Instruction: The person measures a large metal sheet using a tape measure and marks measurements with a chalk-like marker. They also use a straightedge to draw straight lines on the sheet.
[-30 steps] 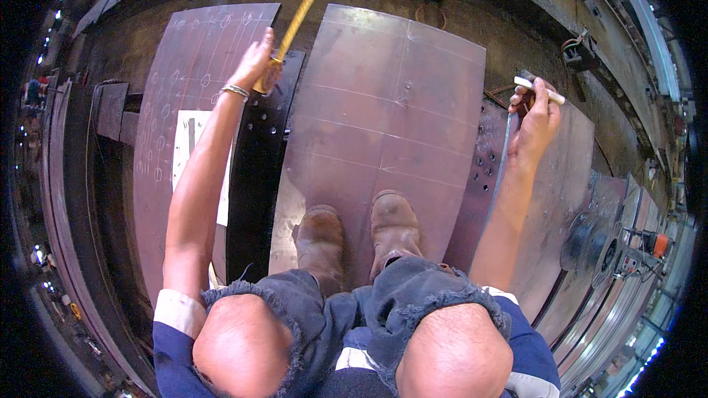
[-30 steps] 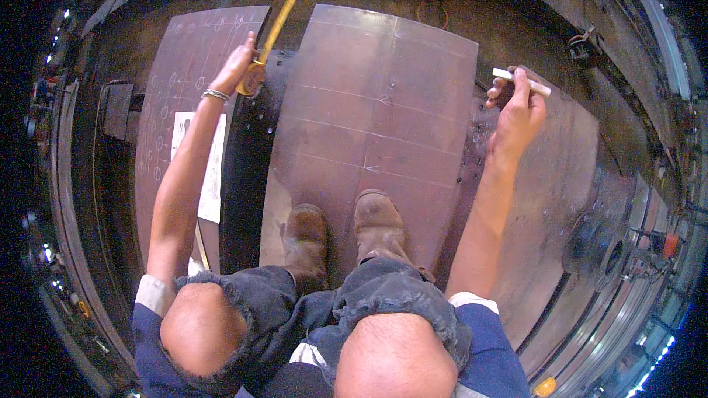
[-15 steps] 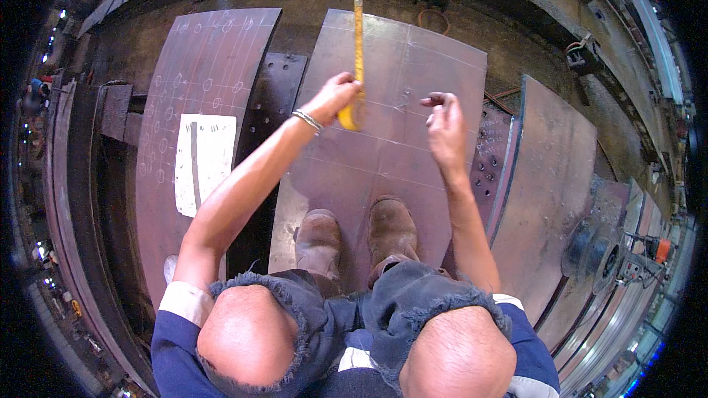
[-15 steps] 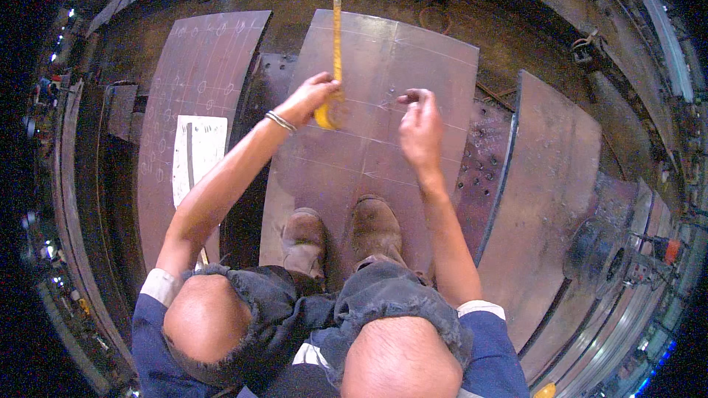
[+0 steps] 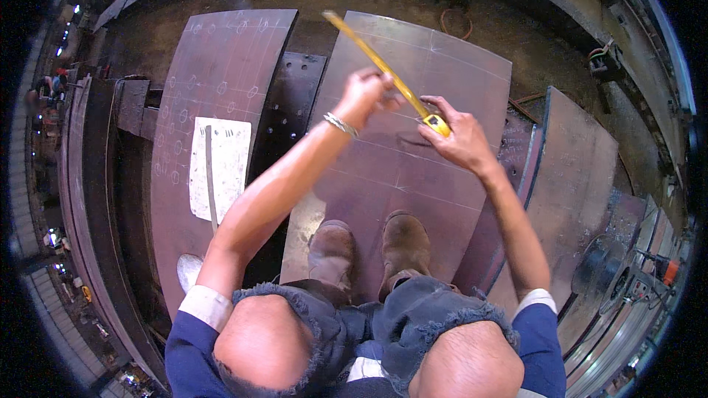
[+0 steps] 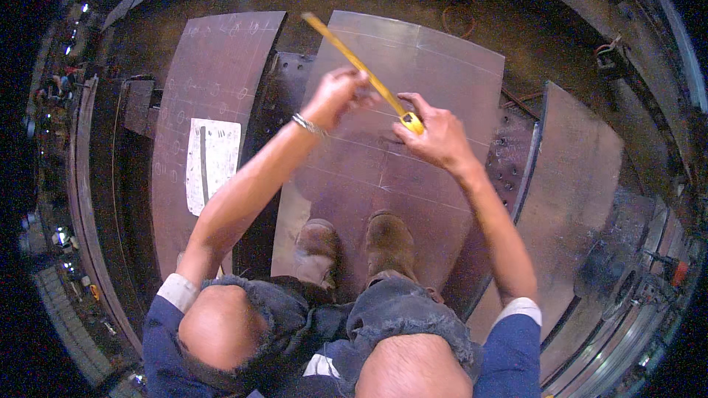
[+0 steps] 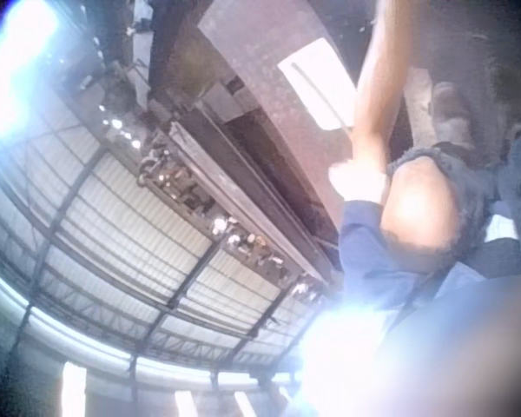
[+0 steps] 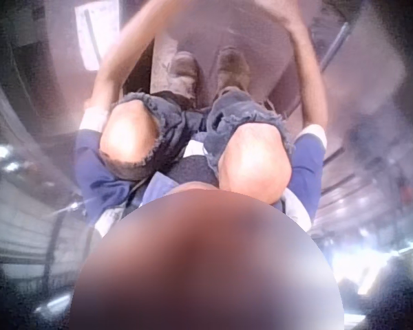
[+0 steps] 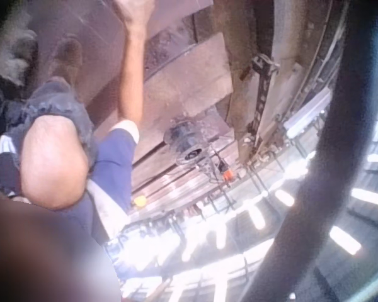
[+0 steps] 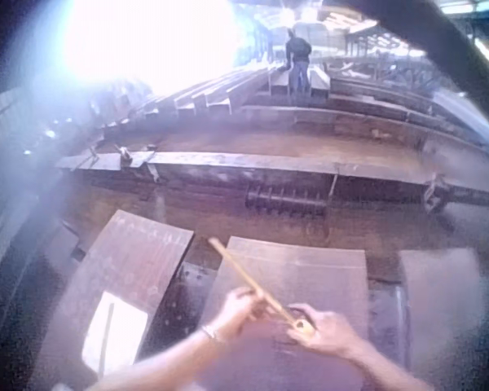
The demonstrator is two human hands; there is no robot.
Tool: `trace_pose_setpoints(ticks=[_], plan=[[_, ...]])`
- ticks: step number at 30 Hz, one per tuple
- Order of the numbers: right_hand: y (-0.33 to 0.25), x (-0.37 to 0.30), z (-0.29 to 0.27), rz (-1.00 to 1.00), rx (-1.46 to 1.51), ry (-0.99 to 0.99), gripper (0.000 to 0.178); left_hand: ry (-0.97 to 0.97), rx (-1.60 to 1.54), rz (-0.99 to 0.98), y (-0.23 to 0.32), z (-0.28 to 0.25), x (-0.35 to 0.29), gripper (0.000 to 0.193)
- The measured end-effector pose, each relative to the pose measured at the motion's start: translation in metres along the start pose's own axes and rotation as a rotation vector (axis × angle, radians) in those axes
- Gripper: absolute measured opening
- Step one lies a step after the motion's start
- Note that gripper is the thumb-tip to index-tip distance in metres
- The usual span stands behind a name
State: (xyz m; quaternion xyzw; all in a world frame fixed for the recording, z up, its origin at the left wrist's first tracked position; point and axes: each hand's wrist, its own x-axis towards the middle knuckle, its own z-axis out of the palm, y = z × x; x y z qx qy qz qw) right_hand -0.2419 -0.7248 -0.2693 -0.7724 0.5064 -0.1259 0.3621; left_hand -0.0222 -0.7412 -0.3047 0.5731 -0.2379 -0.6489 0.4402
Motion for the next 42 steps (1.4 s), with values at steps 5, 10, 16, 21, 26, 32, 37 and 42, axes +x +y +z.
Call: trace_pose_setpoints(ticks=[5, 10, 16, 21, 26, 32, 37, 42], plan=[[0.059, 0.023, -0.068, -0.113, -0.365, -0.059, 0.048, 0.045, 0.324, -0.047, 0.018, -0.068, 0.041, 0.031], [0.116, 0.069, -0.111, -0.111, -0.531, -0.043, 0.049, 0.026, 0.354, -0.144, -0.024, -0.078, 0.028, 0.028], [0.132, 0.086, -0.103, -0.131, -0.581, -0.063, 0.051, 0.085, 0.326, -0.188, -0.031, -0.098, 0.021, 0.024], [0.161, 0.088, -0.108, -0.185, -0.616, -0.033, 0.051, 0.125, 0.313, -0.177, -0.031, -0.116, 0.021, 0.023], [0.173, 0.094, -0.099, -0.227, -0.748, 0.046, 0.056, 0.188, 0.286, -0.183, -0.029, -0.124, 0.014, 0.021], [0.187, 0.09, -0.088, -0.303, -0.802, 0.158, 0.06, 0.245, 0.315, -0.193, -0.027, -0.13, 0.009, 0.019], [0.199, 0.092, -0.078, -0.311, -0.863, 0.206, 0.064, 0.241, 0.302, -0.192, -0.029, -0.14, 0.007, 0.019], [0.2, 0.089, -0.075, -0.294, -0.894, 0.242, 0.066, 0.266, 0.308, -0.2, -0.028, -0.142, 0.006, 0.019]])
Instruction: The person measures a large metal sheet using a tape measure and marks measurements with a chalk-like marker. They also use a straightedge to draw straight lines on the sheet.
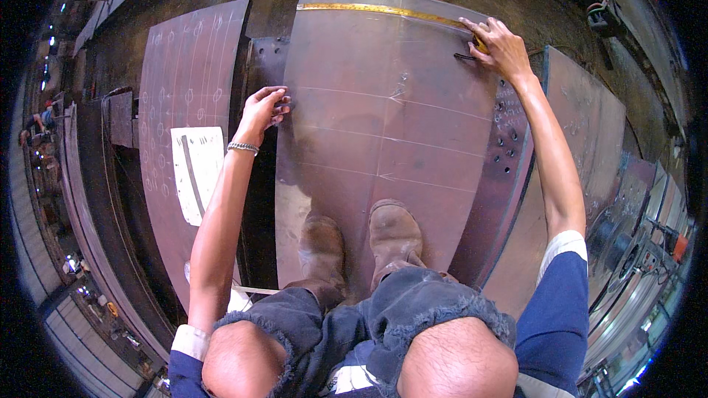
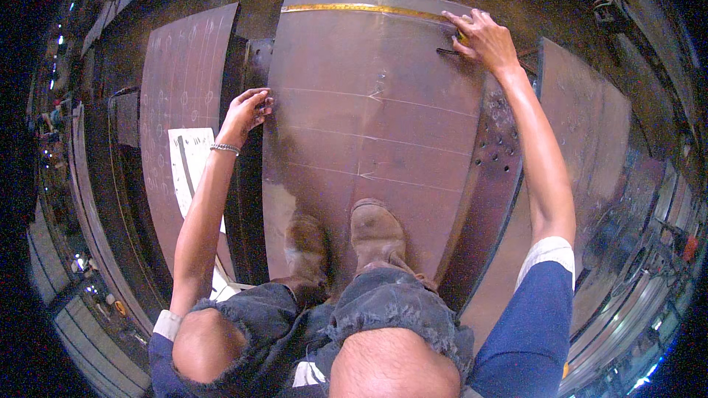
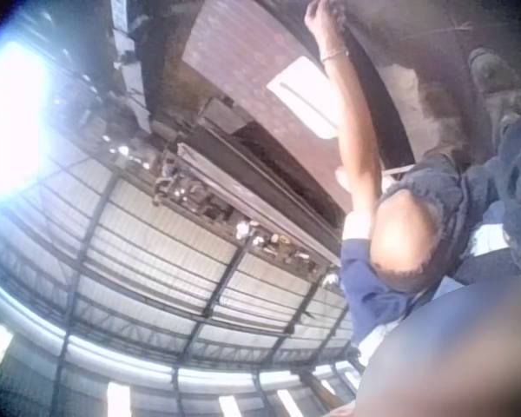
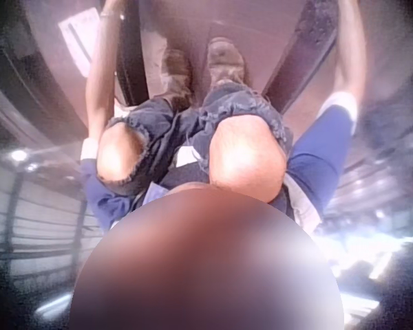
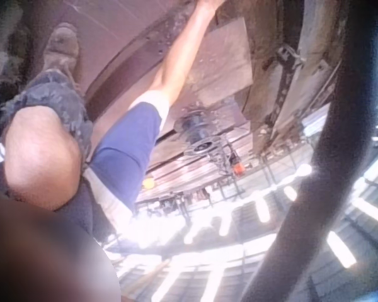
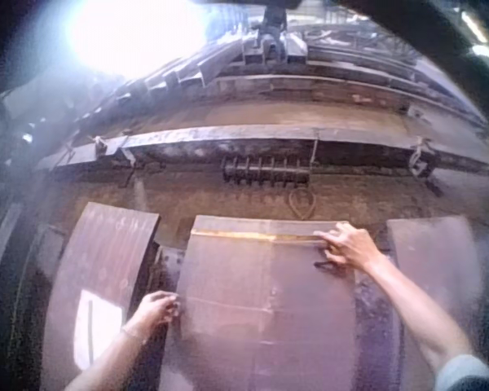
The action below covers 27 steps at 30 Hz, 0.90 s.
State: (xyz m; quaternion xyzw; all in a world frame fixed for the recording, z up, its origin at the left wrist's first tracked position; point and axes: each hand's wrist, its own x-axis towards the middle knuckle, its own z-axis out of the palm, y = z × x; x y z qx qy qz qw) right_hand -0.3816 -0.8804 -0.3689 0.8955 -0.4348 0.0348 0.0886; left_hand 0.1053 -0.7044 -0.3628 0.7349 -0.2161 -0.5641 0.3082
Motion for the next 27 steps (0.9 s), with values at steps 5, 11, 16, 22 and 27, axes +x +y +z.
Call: trace_pose_setpoints(ticks=[5, 11, 16, 22, 27], plan=[[-0.004, 0.0, -0.005, -0.001, 0.02, -0.016, 0.061, 0.02, 0.0, -0.004, -0.002, -0.005, -0.002, 0.019], [-0.006, -0.002, -0.01, 0.004, 0.041, -0.012, 0.057, 0.02, 0.013, -0.011, -0.002, -0.005, -0.001, 0.02], [-0.007, -0.002, -0.01, -0.022, 0.061, 0.047, 0.056, 0.027, 0.013, -0.017, -0.002, -0.005, -0.003, 0.021], [-0.006, -0.002, -0.01, -0.026, 0.079, 0.076, 0.054, 0.025, 0.003, 0.005, -0.005, -0.009, -0.001, 0.02], [-0.031, -0.008, -0.042, 0.038, 0.264, -0.04, 0.048, 0.056, -0.001, 0.023, -0.005, -0.019, 0.001, 0.019]])
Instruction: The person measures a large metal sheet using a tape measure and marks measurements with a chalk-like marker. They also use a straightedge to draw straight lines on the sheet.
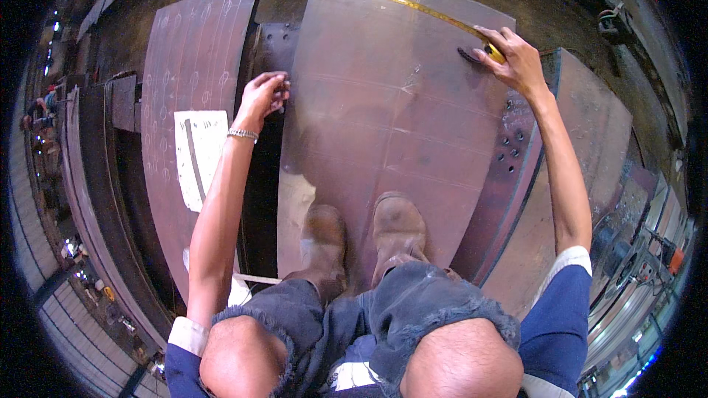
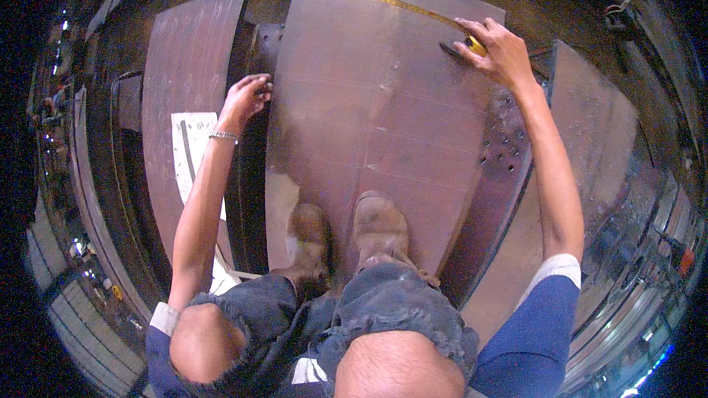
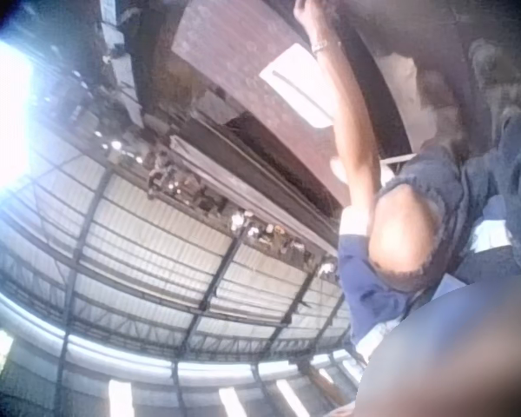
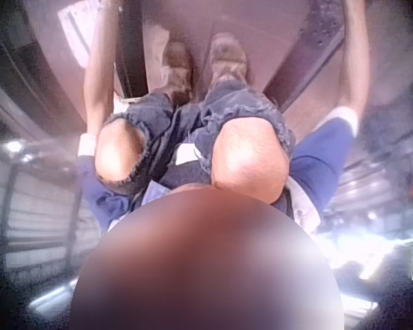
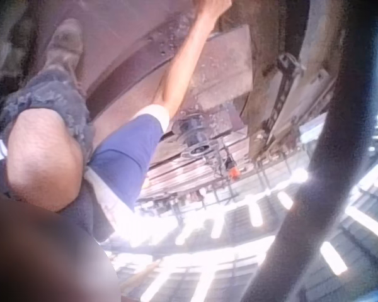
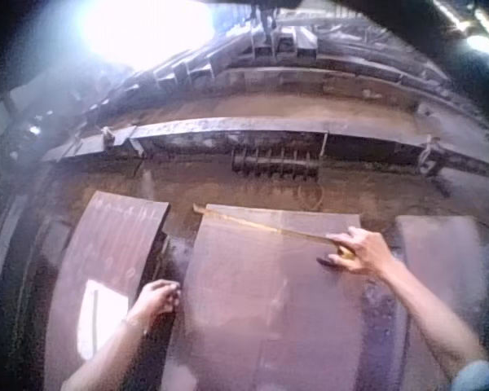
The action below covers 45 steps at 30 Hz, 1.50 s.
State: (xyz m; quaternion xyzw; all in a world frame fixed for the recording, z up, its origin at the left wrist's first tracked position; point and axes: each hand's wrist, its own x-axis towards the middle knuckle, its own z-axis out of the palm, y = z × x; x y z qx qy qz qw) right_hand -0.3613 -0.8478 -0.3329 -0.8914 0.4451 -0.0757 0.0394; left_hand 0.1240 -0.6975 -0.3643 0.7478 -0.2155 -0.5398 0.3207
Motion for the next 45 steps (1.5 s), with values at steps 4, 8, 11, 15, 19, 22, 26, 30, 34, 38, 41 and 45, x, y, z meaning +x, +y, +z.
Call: trace_pose_setpoints(ticks=[4, 8, 11, 15, 19, 22, 26, 30, 34, 38, 41, 45], plan=[[-0.048, -0.065, -0.047, -0.016, 0.303, -0.193, 0.042, 0.006, 0.014, 0.116, 0.006, -0.013, 0.003, 0.018], [-0.094, -0.135, -0.052, -0.036, 0.438, -0.442, 0.04, 0.111, -0.045, 0.02, -0.012, -0.066, 0.001, 0.02], [-0.112, -0.179, -0.044, 0.023, 0.419, -0.485, 0.04, 0.079, 0.006, -0.07, -0.035, -0.073, -0.004, 0.021], [-0.117, -0.2, -0.039, 0.072, 0.352, -0.477, 0.041, -0.008, 0.151, -0.115, -0.054, -0.068, -0.011, 0.026], [-0.125, -0.201, -0.035, 0.116, 0.338, -0.46, 0.04, -0.063, 0.253, -0.071, -0.054, -0.06, -0.011, 0.028], [-0.129, -0.197, -0.031, 0.071, 0.304, -0.419, 0.04, -0.078, 0.325, -0.052, -0.044, -0.054, -0.013, 0.028], [-0.136, -0.189, -0.026, 0.068, 0.275, -0.427, 0.04, -0.11, 0.493, -0.046, -0.044, -0.057, -0.016, 0.039], [-0.142, -0.187, -0.021, 0.054, 0.295, -0.419, 0.04, -0.153, 0.661, -0.062, -0.047, -0.059, -0.024, 0.055], [-0.154, -0.183, -0.015, 0.051, 0.304, -0.392, 0.04, -0.254, 0.719, -0.086, -0.059, -0.063, -0.023, 0.054], [-0.156, -0.183, -0.019, 0.056, 0.301, -0.367, 0.041, -0.344, 0.721, -0.02, -0.065, -0.065, -0.023, 0.031], [-0.155, -0.189, -0.013, 0.047, 0.284, -0.389, 0.042, -0.342, 0.739, -0.011, -0.065, -0.061, -0.024, 0.027], [-0.156, -0.191, -0.012, 0.041, 0.234, -0.345, 0.043, -0.33, 0.73, -0.025, -0.065, -0.062, -0.024, 0.026]])
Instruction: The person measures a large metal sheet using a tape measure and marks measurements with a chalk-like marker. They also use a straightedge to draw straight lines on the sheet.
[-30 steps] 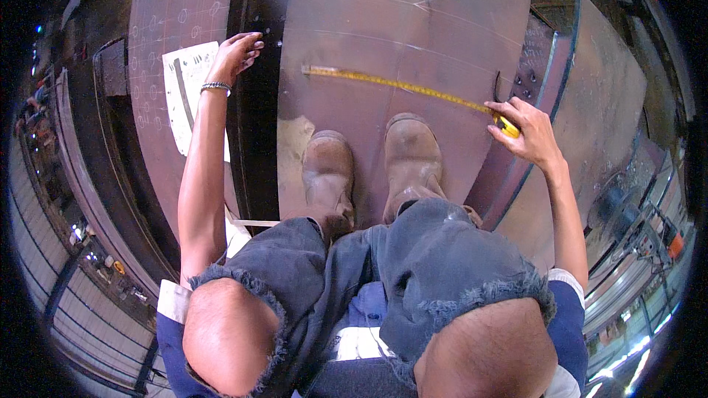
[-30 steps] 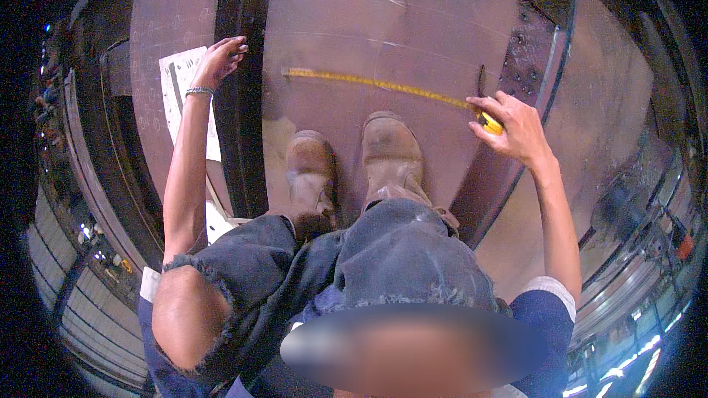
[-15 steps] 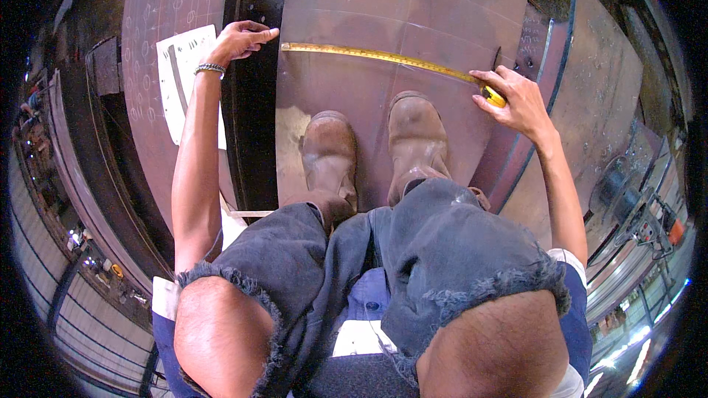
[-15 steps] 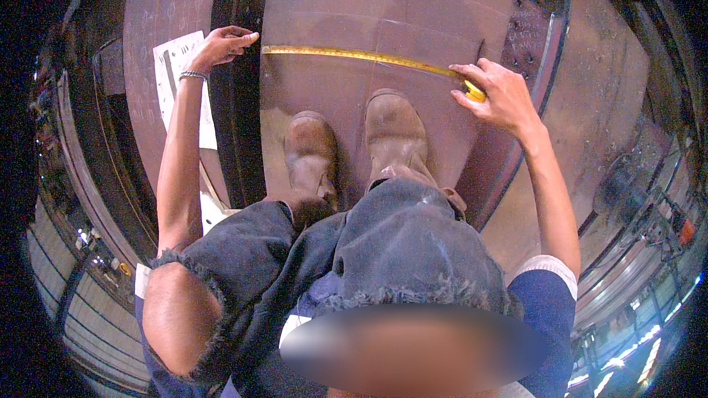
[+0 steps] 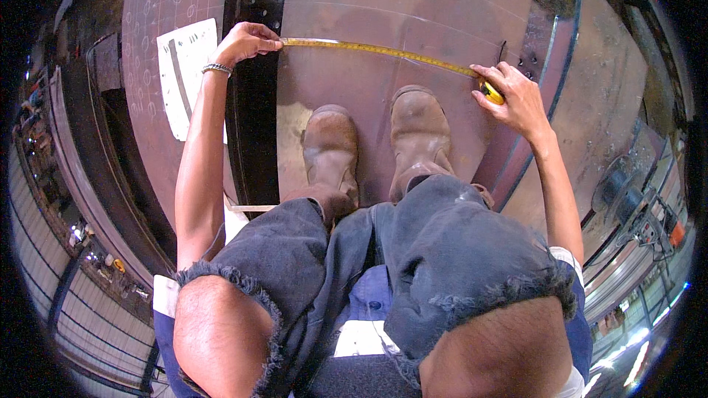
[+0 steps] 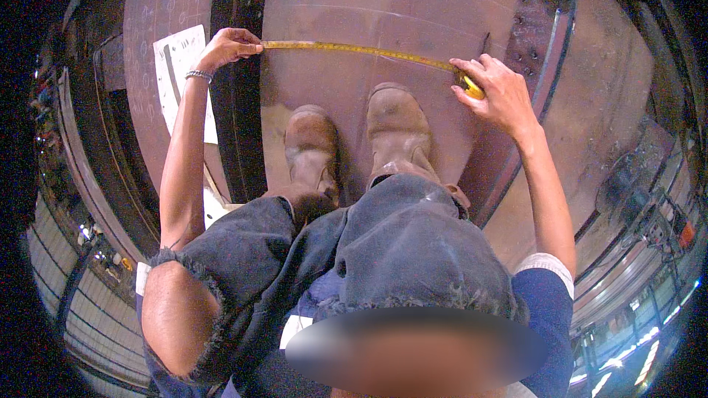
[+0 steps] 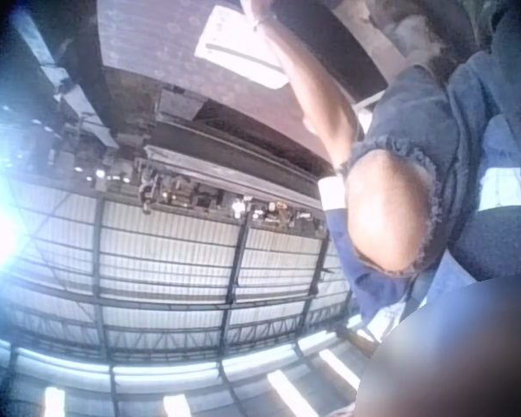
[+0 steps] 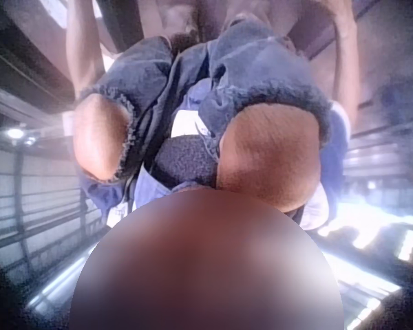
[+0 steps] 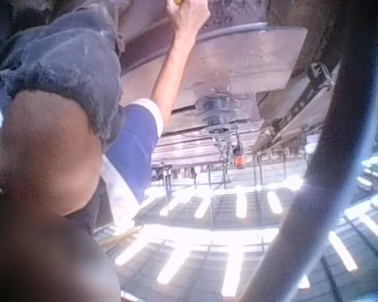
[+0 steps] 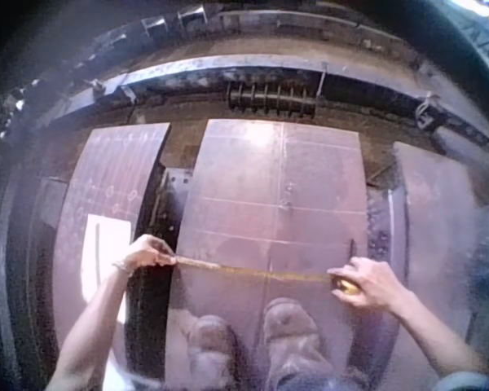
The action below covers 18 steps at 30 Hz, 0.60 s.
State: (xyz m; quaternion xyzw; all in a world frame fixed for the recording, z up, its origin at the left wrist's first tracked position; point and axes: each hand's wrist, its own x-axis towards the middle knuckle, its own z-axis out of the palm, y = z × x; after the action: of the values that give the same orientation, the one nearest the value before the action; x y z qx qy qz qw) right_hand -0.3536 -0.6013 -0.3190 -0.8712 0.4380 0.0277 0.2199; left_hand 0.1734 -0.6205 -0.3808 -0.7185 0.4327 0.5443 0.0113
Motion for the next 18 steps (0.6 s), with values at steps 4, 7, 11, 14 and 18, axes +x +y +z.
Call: trace_pose_setpoints(ticks=[4, 7, 11, 14, 18], plan=[[-0.002, -0.004, 0.004, 0.016, -0.053, 0.034, 0.045, -0.006, -0.017, 0.008, 0.001, 0.001, 0.001, 0.027], [-0.005, -0.006, 0.005, 0.027, -0.07, 0.041, 0.046, 0.012, 0.0, 0.006, 0.003, 0.001, -0.001, 0.029], [-0.005, -0.008, 0.009, 0.033, -0.088, 0.056, 0.047, 0.024, 0.064, 0.009, 0.002, 0.001, -0.001, 0.033], [-0.007, -0.011, 0.013, 0.046, -0.115, 0.074, 0.048, 0.007, 0.051, 0.014, -0.001, 0.001, 0.001, 0.032], [-0.007, -0.013, 0.015, 0.053, -0.115, 0.079, 0.049, -0.006, 0.033, 0.026, -0.001, 0.002, 0.003, 0.03]])
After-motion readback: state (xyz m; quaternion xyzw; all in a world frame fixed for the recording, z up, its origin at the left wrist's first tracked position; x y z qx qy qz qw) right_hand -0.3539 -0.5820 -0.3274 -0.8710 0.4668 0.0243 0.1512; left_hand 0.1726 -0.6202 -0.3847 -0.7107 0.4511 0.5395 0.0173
